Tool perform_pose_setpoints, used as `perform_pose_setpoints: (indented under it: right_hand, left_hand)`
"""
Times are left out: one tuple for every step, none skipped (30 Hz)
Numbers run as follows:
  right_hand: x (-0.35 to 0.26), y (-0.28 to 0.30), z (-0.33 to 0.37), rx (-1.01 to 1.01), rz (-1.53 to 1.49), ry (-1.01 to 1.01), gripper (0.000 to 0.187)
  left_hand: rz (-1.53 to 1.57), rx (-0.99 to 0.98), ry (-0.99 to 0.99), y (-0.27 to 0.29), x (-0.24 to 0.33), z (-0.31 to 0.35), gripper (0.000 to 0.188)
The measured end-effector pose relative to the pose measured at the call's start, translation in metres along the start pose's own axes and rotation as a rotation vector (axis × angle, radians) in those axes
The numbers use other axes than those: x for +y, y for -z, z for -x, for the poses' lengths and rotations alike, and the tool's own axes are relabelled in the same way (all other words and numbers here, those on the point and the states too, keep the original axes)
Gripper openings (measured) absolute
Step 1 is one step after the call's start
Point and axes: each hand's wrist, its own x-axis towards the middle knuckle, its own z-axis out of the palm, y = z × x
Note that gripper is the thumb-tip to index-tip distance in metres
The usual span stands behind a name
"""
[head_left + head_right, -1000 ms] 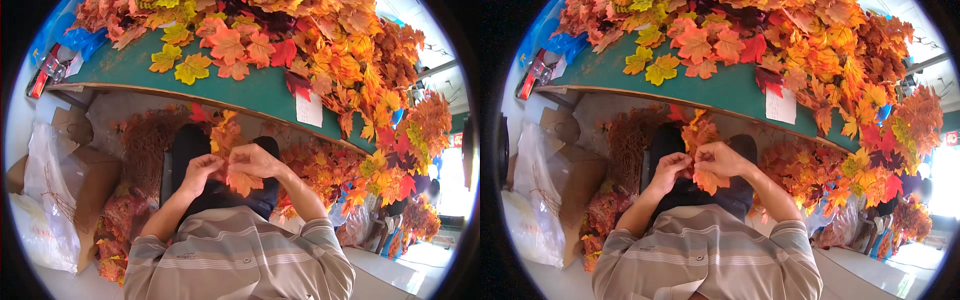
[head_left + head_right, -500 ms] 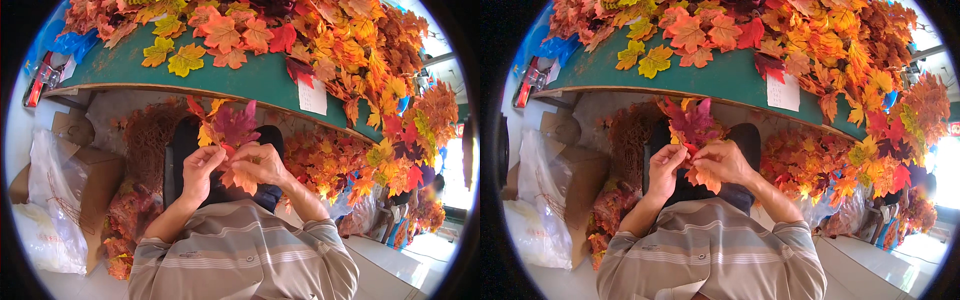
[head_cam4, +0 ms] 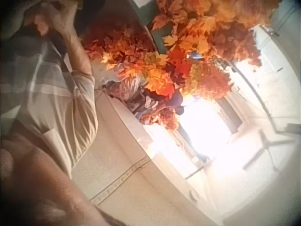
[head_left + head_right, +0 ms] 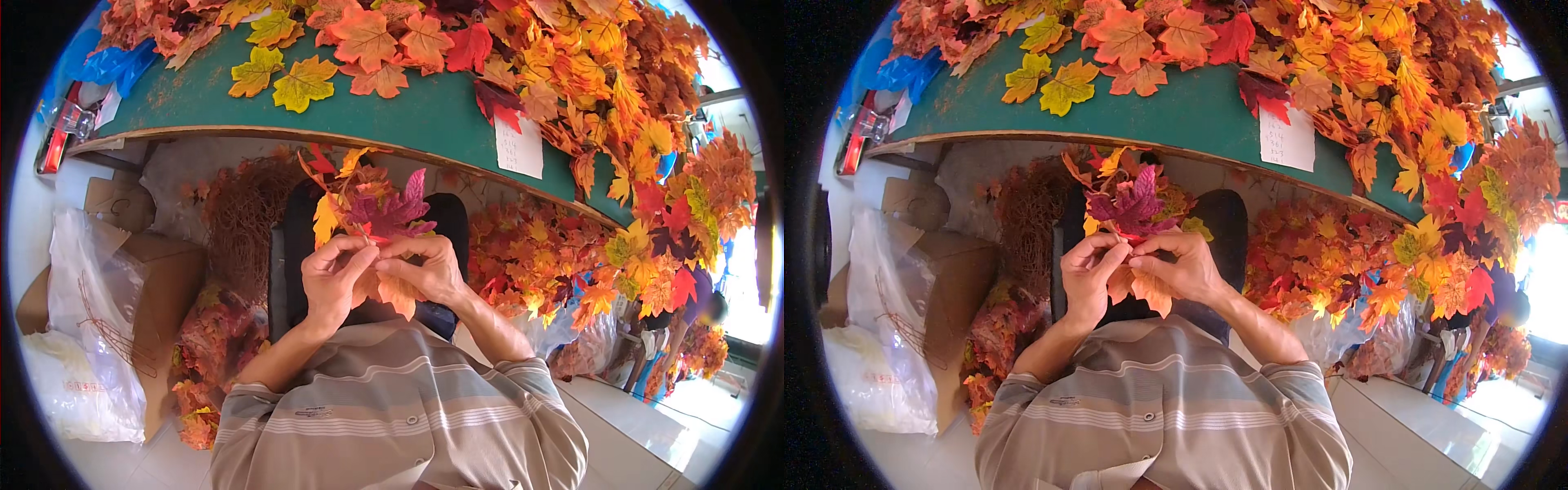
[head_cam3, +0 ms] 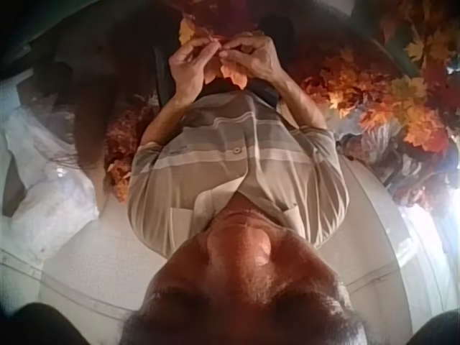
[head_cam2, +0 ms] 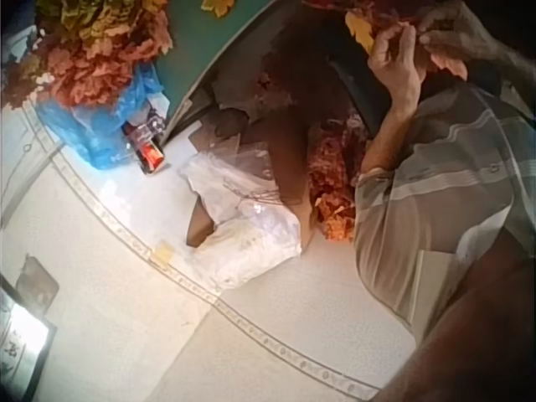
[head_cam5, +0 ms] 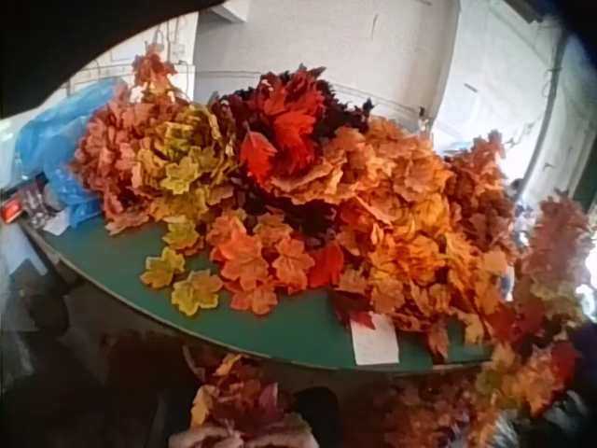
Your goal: The person attaches individual artificial maple leaves to a plastic branch frame by hand to create a foliage decoration.
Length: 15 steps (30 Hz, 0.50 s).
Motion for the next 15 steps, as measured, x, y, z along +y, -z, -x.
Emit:
perform_pose_setpoints:
  right_hand:
    - [0.0001, 0.0001, 0.0001, 0.005, -0.021, -0.030, 0.015]
    - [-0.0003, 0.0000, -0.0003, 0.004, -0.021, -0.031, 0.015]
    - [-0.0011, -0.0001, -0.0007, 0.002, -0.012, -0.020, 0.014]
    - [-0.0019, 0.0000, -0.0012, 0.000, -0.002, -0.008, 0.014]
    - [-0.0025, 0.0009, -0.0017, 0.002, -0.002, -0.009, 0.014]
    - [-0.0032, 0.0023, -0.0024, -0.006, 0.041, 0.038, 0.012]
    - [-0.0038, 0.0033, -0.0029, -0.013, 0.084, 0.086, 0.011]
    - [-0.0042, 0.0035, -0.0035, -0.012, 0.084, 0.086, 0.011]
    - [-0.0045, 0.0033, -0.0041, -0.019, 0.084, 0.087, 0.011]
    - [-0.0046, 0.0031, -0.0044, -0.025, 0.084, 0.087, 0.011]
    - [-0.0044, 0.0026, -0.0044, -0.024, 0.083, 0.087, 0.011]
    - [-0.0042, 0.0021, -0.0044, -0.023, 0.066, 0.073, 0.013]
    - [-0.0040, 0.0018, -0.0043, -0.022, 0.049, 0.058, 0.014]
    - [-0.0039, 0.0017, -0.0040, -0.023, 0.048, 0.058, 0.014]
    - [-0.0039, 0.0018, -0.0038, -0.024, 0.060, 0.054, 0.015]
  left_hand:
    - [0.001, 0.002, 0.003, 0.0002, -0.0021, -0.0003, 0.009]
    - [-0.018, 0.006, -0.027, 0.0011, -0.0053, -0.0013, 0.009]
    - [-0.037, 0.010, -0.056, 0.0017, -0.0070, -0.0019, 0.009]
    - [-0.038, 0.011, -0.055, 0.0020, -0.0065, -0.0022, 0.009]
    - [-0.071, 0.012, -0.066, 0.0021, -0.0058, -0.0027, 0.009]
    - [-0.104, 0.013, -0.076, 0.0023, -0.0053, -0.0032, 0.009]
    - [-0.104, 0.011, -0.076, 0.0027, -0.0059, -0.0037, 0.009]
    - [-0.106, 0.010, -0.084, 0.0037, -0.0068, -0.0042, 0.009]
    - [-0.109, 0.009, -0.092, 0.0043, -0.0073, -0.0045, 0.009]
    - [-0.110, 0.008, -0.092, 0.0048, -0.0074, -0.0042, 0.009]
    - [-0.094, 0.011, -0.067, 0.0052, -0.0075, -0.0031, 0.009]
    - [-0.077, 0.014, -0.042, 0.0053, -0.0075, -0.0025, 0.009]
    - [-0.078, 0.013, -0.042, 0.0050, -0.0077, -0.0024, 0.009]
    - [-0.068, 0.015, -0.042, 0.0048, -0.0077, -0.0019, 0.009]
    - [-0.057, 0.018, -0.042, 0.0046, -0.0078, -0.0014, 0.010]
